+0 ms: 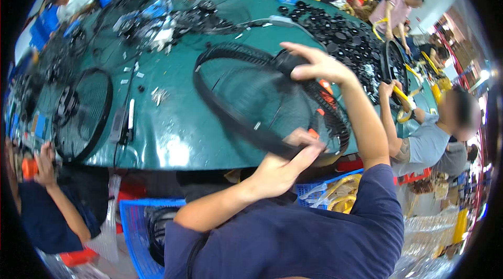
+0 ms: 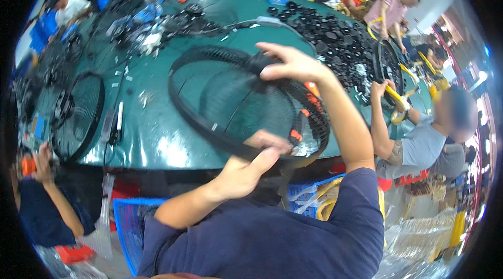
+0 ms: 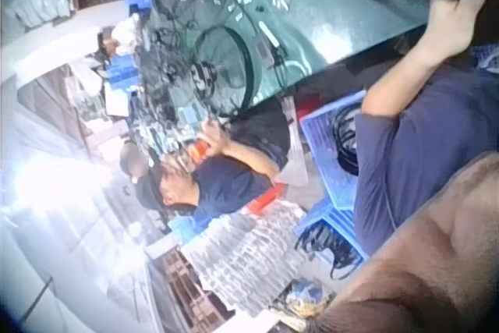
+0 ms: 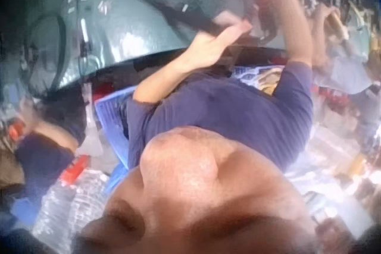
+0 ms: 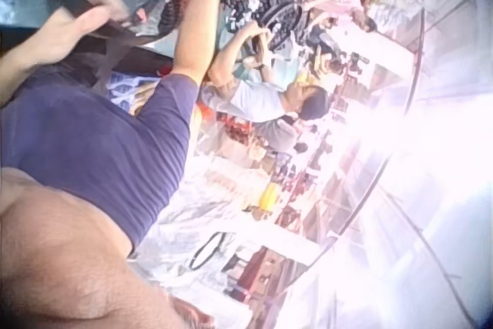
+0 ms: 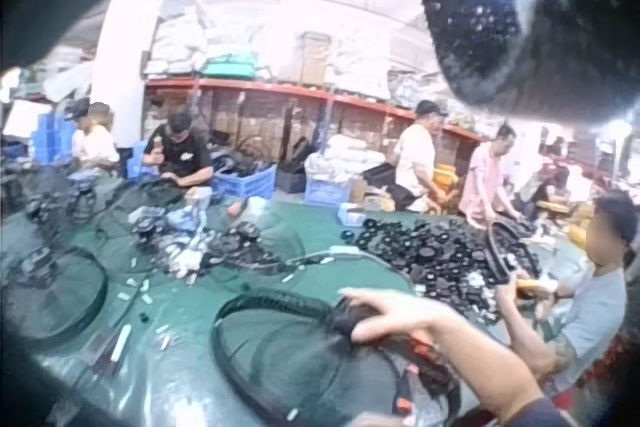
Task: Assembling an industrial-style electric fan by marking the guard, cutting components, and using an electric screwdriver to secure parts.
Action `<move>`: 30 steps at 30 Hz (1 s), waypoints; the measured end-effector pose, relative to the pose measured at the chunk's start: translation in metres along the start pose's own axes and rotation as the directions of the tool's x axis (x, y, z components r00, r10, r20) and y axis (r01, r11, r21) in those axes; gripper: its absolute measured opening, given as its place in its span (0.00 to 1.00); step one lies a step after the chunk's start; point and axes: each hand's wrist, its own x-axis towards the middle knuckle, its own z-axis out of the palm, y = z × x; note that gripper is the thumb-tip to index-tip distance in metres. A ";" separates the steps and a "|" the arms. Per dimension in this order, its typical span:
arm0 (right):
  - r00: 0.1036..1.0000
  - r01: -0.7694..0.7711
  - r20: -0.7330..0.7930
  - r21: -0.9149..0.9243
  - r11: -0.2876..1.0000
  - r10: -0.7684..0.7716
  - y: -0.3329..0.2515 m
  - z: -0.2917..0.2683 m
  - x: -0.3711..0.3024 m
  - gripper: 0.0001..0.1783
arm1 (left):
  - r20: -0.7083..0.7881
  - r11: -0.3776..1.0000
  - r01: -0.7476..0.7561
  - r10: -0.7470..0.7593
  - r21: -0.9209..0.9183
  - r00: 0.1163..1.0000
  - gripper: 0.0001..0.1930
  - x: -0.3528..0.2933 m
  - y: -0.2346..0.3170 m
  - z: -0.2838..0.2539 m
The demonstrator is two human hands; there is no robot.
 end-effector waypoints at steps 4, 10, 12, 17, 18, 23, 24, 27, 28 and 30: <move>0.997 0.058 -0.041 -0.038 0.998 -0.059 -0.012 0.032 -0.014 0.59 | 0.169 0.987 0.119 -0.136 0.106 0.976 0.17 -0.040 -0.015 -0.019; 0.977 0.115 -0.163 -0.124 0.986 -0.134 -0.027 0.014 -0.046 0.59 | -0.024 0.905 0.424 -0.424 -0.023 0.905 0.21 -0.076 0.003 -0.066; 0.956 0.068 -0.275 -0.127 0.990 -0.101 -0.028 -0.015 -0.053 0.58 | -0.433 0.774 0.480 -0.296 0.414 0.851 0.13 -0.088 -0.014 -0.099; 0.822 -0.120 -0.568 -0.114 0.986 0.034 0.047 -0.069 -0.050 0.56 | -0.523 0.237 0.467 0.357 0.852 0.774 0.02 -0.075 -0.060 -0.124; 0.805 -0.130 -0.584 -0.002 0.991 0.105 0.063 -0.077 -0.053 0.54 | -0.483 0.147 0.461 0.338 0.875 0.808 0.03 -0.073 -0.059 -0.120; 0.803 -0.047 -0.581 0.165 0.985 0.136 0.082 -0.091 -0.071 0.50 | -0.483 0.075 0.490 0.354 0.868 0.801 0.03 -0.074 -0.055 -0.120; 0.817 -0.022 -0.562 0.187 0.982 0.125 0.079 -0.090 -0.076 0.49 | -0.496 0.078 0.500 0.327 0.863 0.804 0.03 -0.073 -0.055 -0.120; 0.816 0.029 -0.577 0.096 0.995 0.032 0.070 -0.085 -0.083 0.51 | -0.599 0.163 0.577 0.232 0.801 0.766 0.04 -0.068 -0.053 -0.123; 0.822 0.056 -0.569 0.098 0.994 0.009 0.066 -0.082 -0.081 0.51 | -0.679 0.234 0.641 0.157 0.731 0.717 0.05 -0.067 -0.050 -0.123; 0.833 0.072 -0.553 0.115 0.991 0.004 0.048 -0.077 -0.081 0.50 | -0.702 0.589 0.626 -0.134 0.511 0.699 0.11 -0.059 -0.041 -0.128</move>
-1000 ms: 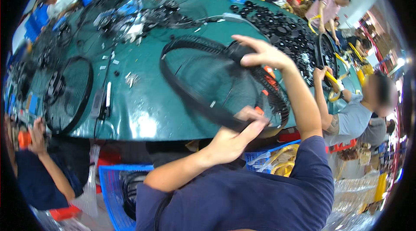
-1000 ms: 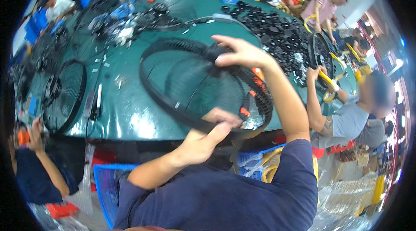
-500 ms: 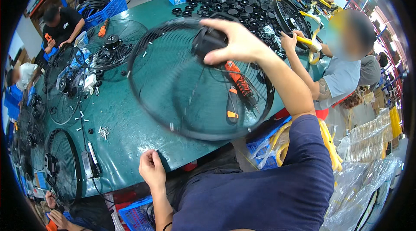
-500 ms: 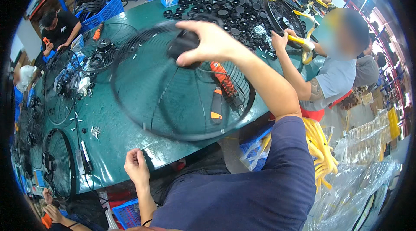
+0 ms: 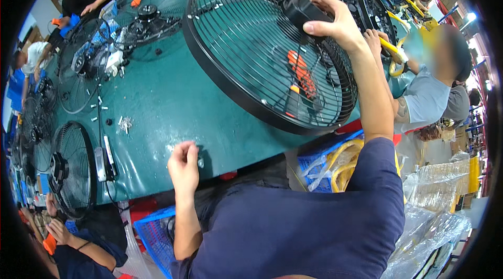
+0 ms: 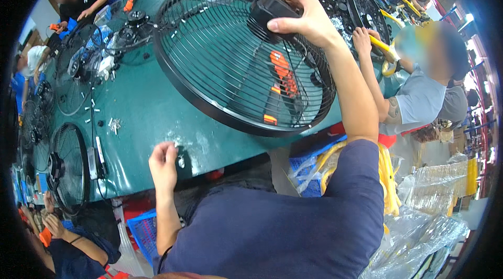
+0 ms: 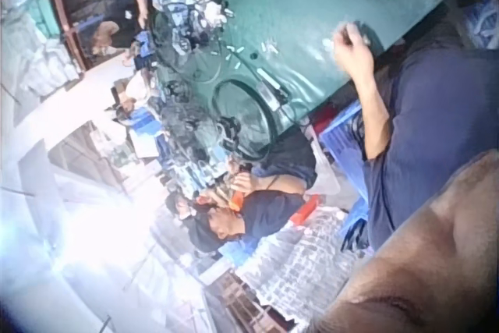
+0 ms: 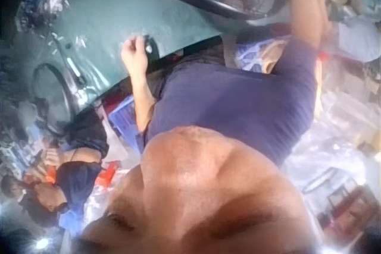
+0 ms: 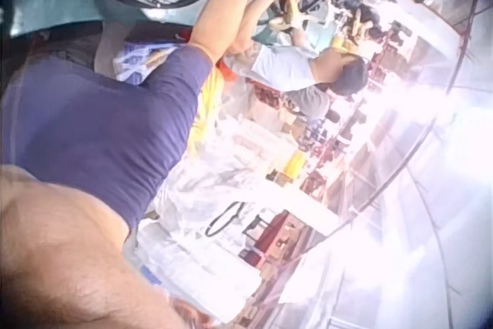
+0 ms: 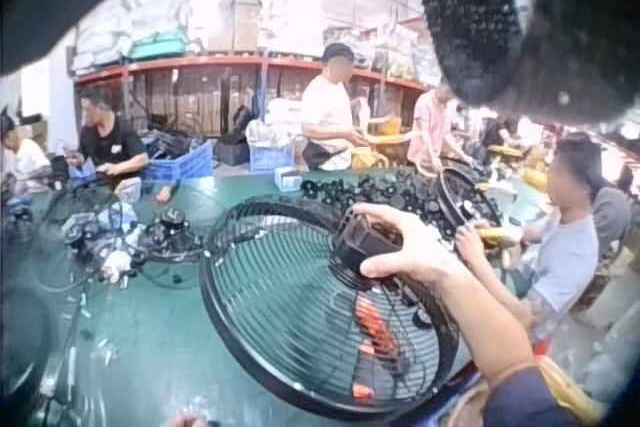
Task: Assembling an industrial-style electric fan by marking the guard, cutting components, and using an electric screwdriver to secure parts.
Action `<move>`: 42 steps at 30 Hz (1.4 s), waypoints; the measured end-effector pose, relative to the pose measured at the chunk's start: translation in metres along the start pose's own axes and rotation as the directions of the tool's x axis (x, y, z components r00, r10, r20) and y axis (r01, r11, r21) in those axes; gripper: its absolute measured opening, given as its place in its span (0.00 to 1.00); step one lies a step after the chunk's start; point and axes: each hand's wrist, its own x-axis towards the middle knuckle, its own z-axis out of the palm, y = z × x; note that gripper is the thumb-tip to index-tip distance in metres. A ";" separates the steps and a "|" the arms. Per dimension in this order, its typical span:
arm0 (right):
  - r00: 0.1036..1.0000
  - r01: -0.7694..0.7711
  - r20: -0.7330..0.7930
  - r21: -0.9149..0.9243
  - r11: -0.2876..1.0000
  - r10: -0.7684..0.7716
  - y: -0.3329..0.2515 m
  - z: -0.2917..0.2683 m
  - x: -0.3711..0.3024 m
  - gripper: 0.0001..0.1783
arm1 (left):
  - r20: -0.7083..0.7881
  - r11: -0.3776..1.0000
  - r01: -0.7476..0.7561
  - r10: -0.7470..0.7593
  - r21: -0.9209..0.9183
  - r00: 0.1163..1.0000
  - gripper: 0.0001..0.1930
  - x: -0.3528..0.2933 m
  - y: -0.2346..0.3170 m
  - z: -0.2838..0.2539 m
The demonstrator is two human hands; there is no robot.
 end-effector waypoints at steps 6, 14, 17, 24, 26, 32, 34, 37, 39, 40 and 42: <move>0.998 -0.008 0.064 0.101 0.995 0.001 -0.005 0.015 0.005 0.49 | 0.282 0.760 -0.060 0.312 -0.647 0.907 0.18 0.009 0.099 0.009; 0.987 0.015 0.155 0.115 0.993 -0.033 -0.032 0.045 0.001 0.61 | 0.243 0.494 -0.043 0.498 -0.868 0.832 0.15 0.012 0.120 -0.004; 0.983 0.038 0.173 0.123 0.992 -0.059 -0.039 0.054 0.000 0.62 | 0.251 0.502 -0.033 0.488 -0.864 0.836 0.12 -0.002 0.120 -0.008; 0.963 0.078 0.247 0.121 0.990 -0.107 -0.052 0.080 0.014 0.58 | 0.207 0.518 -0.072 0.460 -0.852 0.863 0.12 -0.005 0.099 -0.025; 0.952 0.085 0.279 0.150 0.985 -0.125 -0.049 0.082 0.014 0.57 | 0.212 0.525 -0.064 0.449 -0.849 0.868 0.14 -0.009 0.098 -0.027; 0.925 0.168 0.321 0.134 0.977 -0.203 -0.057 0.094 0.002 0.55 | 0.296 0.586 0.001 0.408 -0.810 0.864 0.15 -0.022 0.064 -0.037; 0.910 0.264 0.308 0.081 0.961 -0.276 -0.060 0.099 0.001 0.55 | 0.316 0.582 0.036 0.387 -0.813 0.866 0.15 -0.025 0.048 -0.036; 0.851 0.448 0.328 -0.049 0.893 -0.409 -0.057 0.100 0.002 0.55 | 0.380 0.610 0.093 0.360 -0.787 0.852 0.15 -0.033 0.037 -0.036; 0.849 0.449 0.333 -0.045 0.892 -0.410 -0.061 0.102 0.002 0.56 | 0.391 0.634 0.102 0.335 -0.767 0.857 0.16 -0.037 0.028 -0.031; 0.831 0.473 0.356 -0.050 0.879 -0.427 -0.063 0.101 0.002 0.56 | 0.359 0.636 0.025 0.402 -0.771 0.842 0.16 -0.038 0.024 -0.028; 0.809 0.505 0.377 -0.053 0.862 -0.451 -0.062 0.103 0.003 0.55 | 0.308 0.628 -0.081 0.485 -0.774 0.818 0.16 -0.039 0.023 -0.028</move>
